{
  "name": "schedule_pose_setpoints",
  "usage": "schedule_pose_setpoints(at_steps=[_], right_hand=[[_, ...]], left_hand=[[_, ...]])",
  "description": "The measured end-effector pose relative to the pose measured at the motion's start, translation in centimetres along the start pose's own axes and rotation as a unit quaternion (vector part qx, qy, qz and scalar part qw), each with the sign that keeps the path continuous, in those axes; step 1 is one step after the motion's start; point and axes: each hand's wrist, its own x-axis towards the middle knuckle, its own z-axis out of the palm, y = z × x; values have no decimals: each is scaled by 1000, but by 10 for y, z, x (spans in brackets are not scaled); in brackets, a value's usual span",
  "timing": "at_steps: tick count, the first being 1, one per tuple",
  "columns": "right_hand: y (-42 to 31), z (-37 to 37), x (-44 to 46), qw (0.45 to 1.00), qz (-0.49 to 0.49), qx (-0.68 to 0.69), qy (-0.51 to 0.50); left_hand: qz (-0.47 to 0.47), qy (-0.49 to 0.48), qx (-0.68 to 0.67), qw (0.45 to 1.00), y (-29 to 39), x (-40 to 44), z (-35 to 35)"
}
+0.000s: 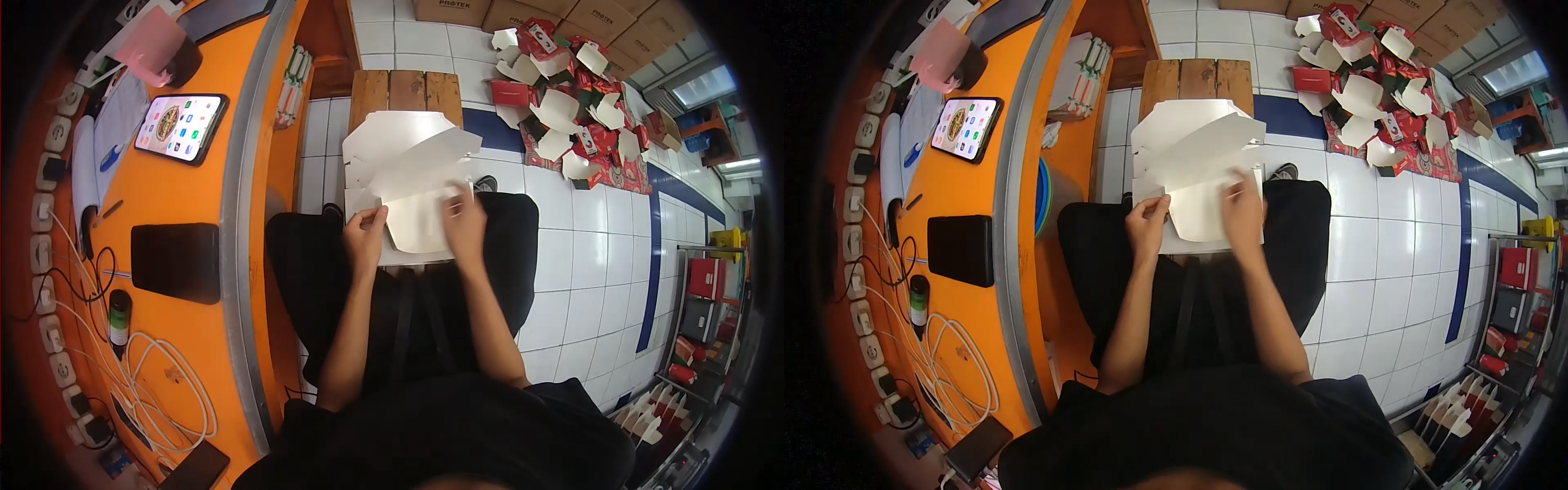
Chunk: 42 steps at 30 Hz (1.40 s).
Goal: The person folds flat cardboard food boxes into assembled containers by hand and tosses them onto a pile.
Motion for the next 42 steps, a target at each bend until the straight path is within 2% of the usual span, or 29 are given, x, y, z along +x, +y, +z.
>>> schedule_pose_setpoints(at_steps=[2,4,5,6,7,8,10,11,12,14,16,18,20,22,23,25,28,30,32,36,39,40,42], right_hand=[[41,-12,33,975,-82,-115,171],[101,-8,72,964,-164,-156,140],[96,-14,78,963,-163,-158,145],[87,-20,82,999,-45,-8,2],[79,-22,85,977,75,143,-142],[77,-17,86,977,73,145,-142],[72,-5,83,996,36,62,59],[70,-1,85,992,5,52,118],[76,2,91,992,6,54,118],[91,8,104,994,-25,99,-30],[69,1,97,997,-49,65,-13],[51,-10,85,1000,-12,-4,-29],[48,-9,74,1000,-20,1,-10],[26,-17,59,1000,-13,-12,-8],[22,-18,52,1000,-12,-14,-14],[17,-22,45,995,-31,-67,-67],[23,-14,33,993,-73,-60,-71],[23,-14,31,995,-34,-41,-87],[24,-11,29,989,60,31,-131],[30,-1,22,993,21,-13,-116],[27,-3,11,974,-82,-150,-149],[28,-5,9,974,-82,-150,-149],[27,-9,6,986,-40,-77,-140]], left_hand=[[31,17,32,999,6,-1,-1],[46,36,111,992,18,-5,-2],[47,46,123,990,26,-8,-1],[50,44,123,990,26,-10,-3],[27,46,152,987,27,-11,-6],[3,49,182,982,27,-12,-8],[9,61,184,981,28,-19,-13],[14,72,185,980,28,-21,-13],[14,72,187,980,27,-21,-14],[13,83,184,979,23,-20,-17],[34,72,198,977,31,-27,-20],[55,65,207,975,45,-37,-16],[173,-7,262,950,58,-57,-2],[159,-90,168,969,65,-59,26],[153,-88,168,970,64,-57,36],[113,-154,219,957,55,-46,56],[84,-172,220,957,38,-31,64],[57,-192,225,954,33,-22,61],[-11,-220,113,969,31,-21,56],[-72,-222,12,972,18,-16,63],[-87,-222,-15,971,18,-12,64],[-87,-223,-15,971,21,-12,63],[-27,-253,-20,967,31,-14,53]])
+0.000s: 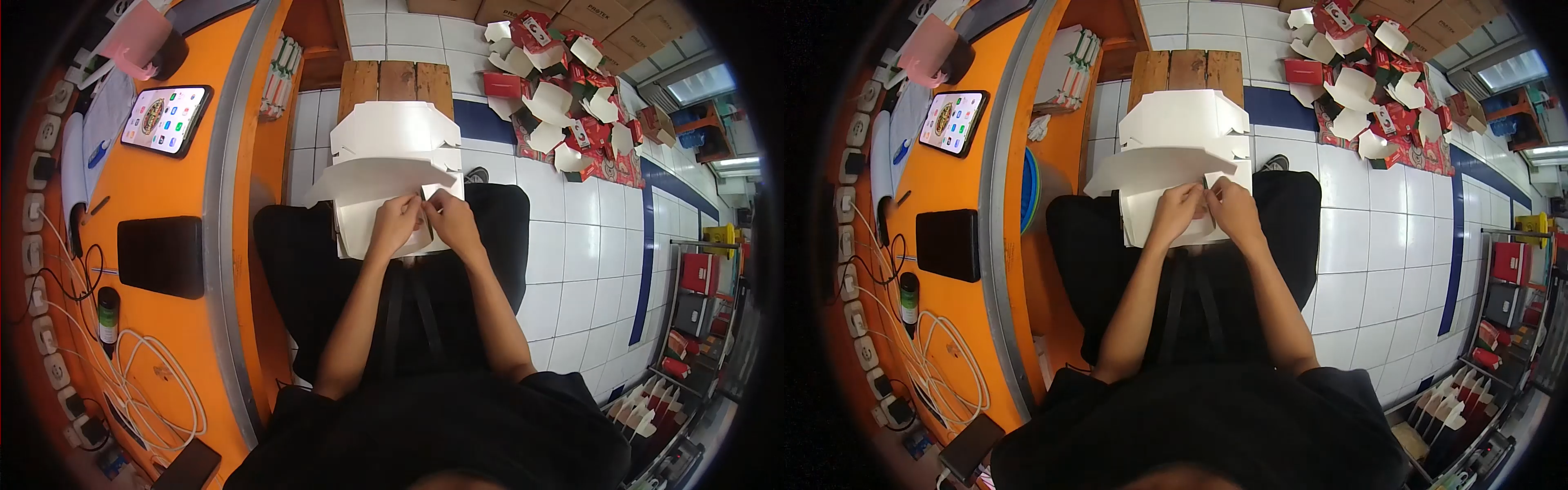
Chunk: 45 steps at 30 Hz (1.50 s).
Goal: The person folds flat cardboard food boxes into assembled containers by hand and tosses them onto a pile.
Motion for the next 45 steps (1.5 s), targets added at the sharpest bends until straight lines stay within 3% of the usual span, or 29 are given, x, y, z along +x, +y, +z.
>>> schedule_pose_setpoints(at_steps=[2,4,5,6,8,9,13,15,21,23,24,25,26,27,28,29,30,32,33,35,38,39,42,44,45], right_hand=[[-11,-16,-7,998,56,-10,-9],[-28,-38,-19,999,-41,-35,0],[-29,-46,-23,991,-67,-68,-94],[-28,-46,-25,991,-65,-68,-91],[-22,-43,-34,941,-148,-208,-224],[-6,-26,-36,941,-158,-223,-200],[12,6,-40,945,-179,-245,-126],[24,19,-42,941,-198,-251,-106],[25,23,-37,940,-225,-246,-77],[19,5,-28,949,-144,-222,-172],[15,-19,-16,954,-128,-219,-160],[15,-51,9,943,-111,-266,-168],[2,-99,24,939,-122,-315,-61],[30,-128,61,906,-289,-262,166],[60,-175,99,935,-166,-234,207],[45,-233,129,948,-41,-200,244],[34,-273,142,916,-144,-215,307],[-4,-296,129,900,-93,-239,354],[15,-288,130,922,-95,-189,324],[41,-237,114,961,-47,-125,242],[36,-95,26,976,118,-178,48],[61,-48,11,977,100,-189,9],[45,9,-23,978,132,-160,-17],[40,24,-29,980,124,-130,84],[26,22,-31,976,128,-125,124]], left_hand=[[148,83,219,961,18,-24,-18],[192,119,333,915,46,-66,-49],[155,116,392,899,56,-88,-62],[120,111,450,878,60,-105,-72],[98,102,479,866,43,-117,-86],[78,100,504,855,34,-117,-89],[78,49,520,849,3,-98,-88],[64,105,481,868,0,-95,-84],[82,113,495,857,-2,-92,-78],[103,129,456,875,11,-95,-78],[113,138,416,892,18,-97,-78],[178,154,432,871,8,-93,-84],[176,157,432,871,10,-90,-85],[160,180,382,892,14,-86,-85],[137,203,334,910,16,-85,-86],[120,208,337,911,15,-80,-89],[81,219,334,913,22,-76,-87],[121,248,409,870,-12,-54,-96],[118,256,408,868,-22,-45,-99],[-11,245,429,870,-33,-29,-96],[-34,194,463,864,-30,-32,-90],[-41,195,463,864,-34,-33,-87],[3,204,492,847,-45,-40,-76],[83,278,427,856,-54,-36,-63],[79,282,428,855,-49,-38,-58]])
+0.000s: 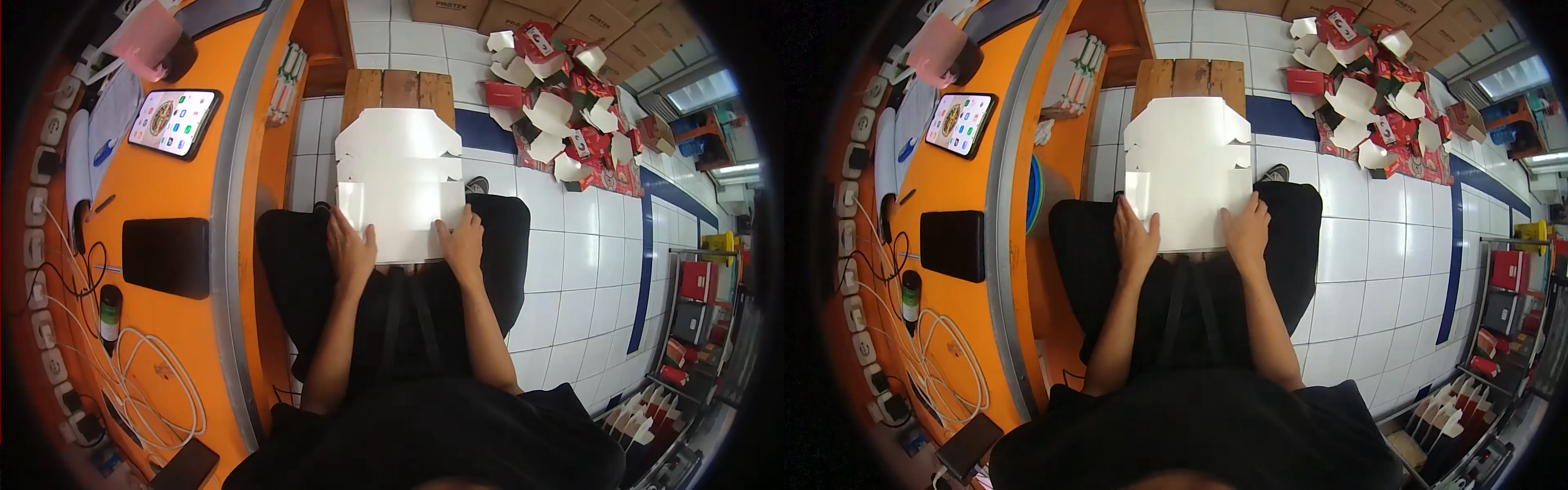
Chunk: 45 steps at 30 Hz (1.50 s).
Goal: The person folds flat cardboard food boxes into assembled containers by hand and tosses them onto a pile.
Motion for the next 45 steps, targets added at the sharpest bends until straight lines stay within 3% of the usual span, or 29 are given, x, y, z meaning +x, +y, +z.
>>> schedule_pose_setpoints(at_steps=[2,3,4,5,6,7,10,12,13,15,20,22,23,25,26,27,29,30,32,33,35,36,37,39,41,43,44,45], right_hand=[[-3,-3,-3,999,-43,8,22],[-4,-6,-2,995,-82,17,48],[-11,-16,-1,995,-86,16,45],[-18,-27,-1,993,-24,111,-28],[-23,-31,0,973,40,205,-100],[-19,-26,1,972,40,205,-105],[-8,-10,-2,975,-17,214,-55],[-6,-4,-8,987,-155,28,-19],[-7,0,-9,988,-153,28,-20],[-9,9,-12,969,-215,-121,-14],[-10,10,-13,961,-214,-172,-30],[-9,8,-15,967,-210,-139,-20],[-6,9,-14,973,-202,-107,-19],[-5,4,-14,976,-204,-71,-10],[-4,2,-18,978,-207,-33,-5],[-1,1,-23,978,-204,-33,-8],[0,0,-21,978,-209,-20,-3],[0,-4,-21,978,-209,-21,1],[0,-15,-24,978,-208,22,-13],[2,-20,-27,978,-208,20,-9],[4,-27,-34,969,-116,202,76],[1,-33,-38,973,-78,182,117],[-3,-37,-41,973,-77,183,117],[-7,-48,-46,941,79,328,16],[7,-31,-45,928,48,366,47],[-12,-42,-42,959,-20,278,59],[-13,-36,-38,957,-130,222,133],[-18,-37,-37,957,-131,223,134]], left_hand=[[98,61,83,990,17,-1,-10],[93,63,83,990,19,1,-13],[90,17,-37,995,21,3,-15],[85,-28,-155,984,21,5,-18],[-2,-48,-222,974,31,6,-21],[-5,-48,-219,974,26,9,-19],[18,-105,-158,982,13,12,-18],[183,-75,-57,979,13,9,-18],[183,-77,-57,978,17,9,-17],[167,-131,102,972,27,2,-11],[132,-113,131,976,48,-7,-6],[197,0,151,969,47,-7,-12],[200,3,149,968,49,-4,-10],[214,83,-5,973,60,-7,-19],[205,62,-102,971,68,-2,-14],[186,25,-138,972,77,1,-5],[45,-108,-220,969,92,7,23],[48,-107,-222,968,89,18,37],[20,-264,-207,942,86,37,60],[23,-264,-210,941,88,39,61],[-110,-304,-431,842,86,43,61],[-129,-311,-458,823,87,45,54],[-129,-312,-457,823,88,46,47],[-153,-319,-548,758,91,47,38],[-153,-345,-555,741,92,48,32],[-84,-346,-514,780,92,48,29],[-83,-346,-514,781,93,46,27],[-59,-342,-539,767,95,42,29]])
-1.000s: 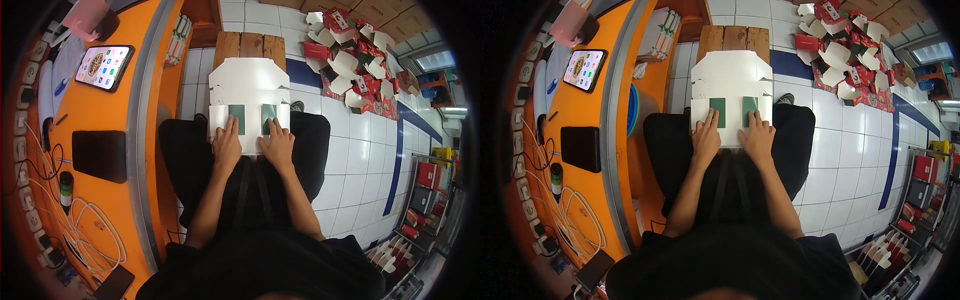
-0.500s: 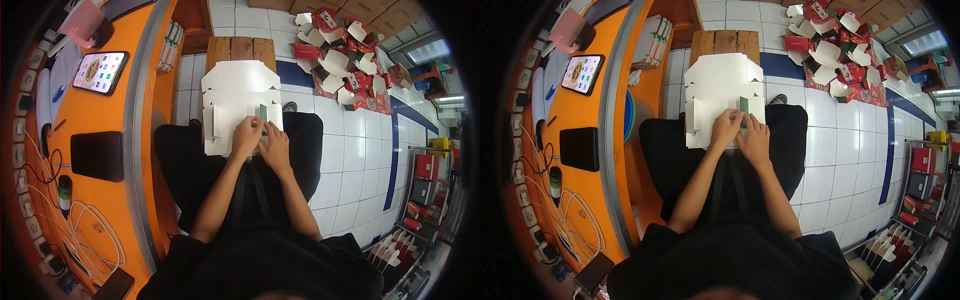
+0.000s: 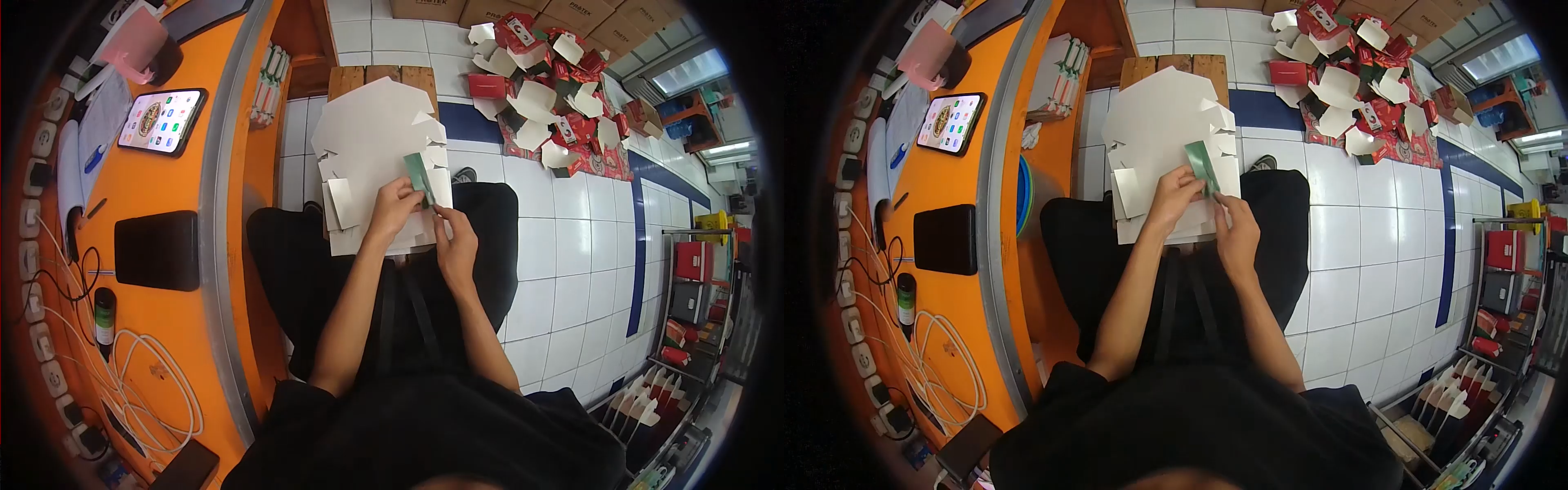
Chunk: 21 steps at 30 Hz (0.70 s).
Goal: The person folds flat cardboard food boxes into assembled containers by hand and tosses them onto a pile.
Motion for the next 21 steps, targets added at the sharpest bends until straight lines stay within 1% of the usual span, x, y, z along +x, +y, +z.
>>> schedule_pose_setpoints(at_steps=[1,2,3,4,5,6,8,9,11,12,14,15,16,17,18,19,20,21], right_hand=[[-5,1,2,999,-7,-35,-25],[-8,2,5,996,-14,-71,-50],[-8,5,6,996,-15,-71,-50],[-5,8,6,998,13,-48,-50],[-2,12,6,998,41,-24,-51],[1,16,6,998,40,-23,-51],[7,22,5,985,146,91,-31],[8,23,7,984,146,92,-34],[11,24,16,976,196,69,-62],[20,25,18,976,196,69,-64],[44,32,18,989,124,-11,-82],[18,17,27,967,216,-5,-137],[24,18,26,967,216,-3,-138],[35,17,25,977,181,-3,-110],[42,16,24,986,146,-3,-81],[39,13,23,988,144,9,-62],[36,10,21,987,146,11,-62],[31,6,21,987,151,18,-60]], left_hand=[[29,-15,-19,999,-2,-1,3],[31,-15,-19,999,-5,-1,6],[39,-7,14,999,-3,-5,10],[48,2,48,998,-1,-8,12],[52,18,156,986,1,-13,12],[53,19,156,986,1,-14,12],[9,-23,198,980,0,-16,13],[8,-20,198,980,-2,-20,14],[17,-26,181,983,-5,-27,15],[17,-23,181,983,-2,-30,13],[133,39,289,947,9,-39,-1],[146,95,337,925,16,-40,-12],[199,172,403,877,28,-41,-25],[240,249,476,809,38,-49,-40],[235,290,468,801,46,-46,-59],[137,306,407,850,55,-47,-73],[36,317,340,884,62,-50,-83],[37,318,342,883,63,-51,-89]])
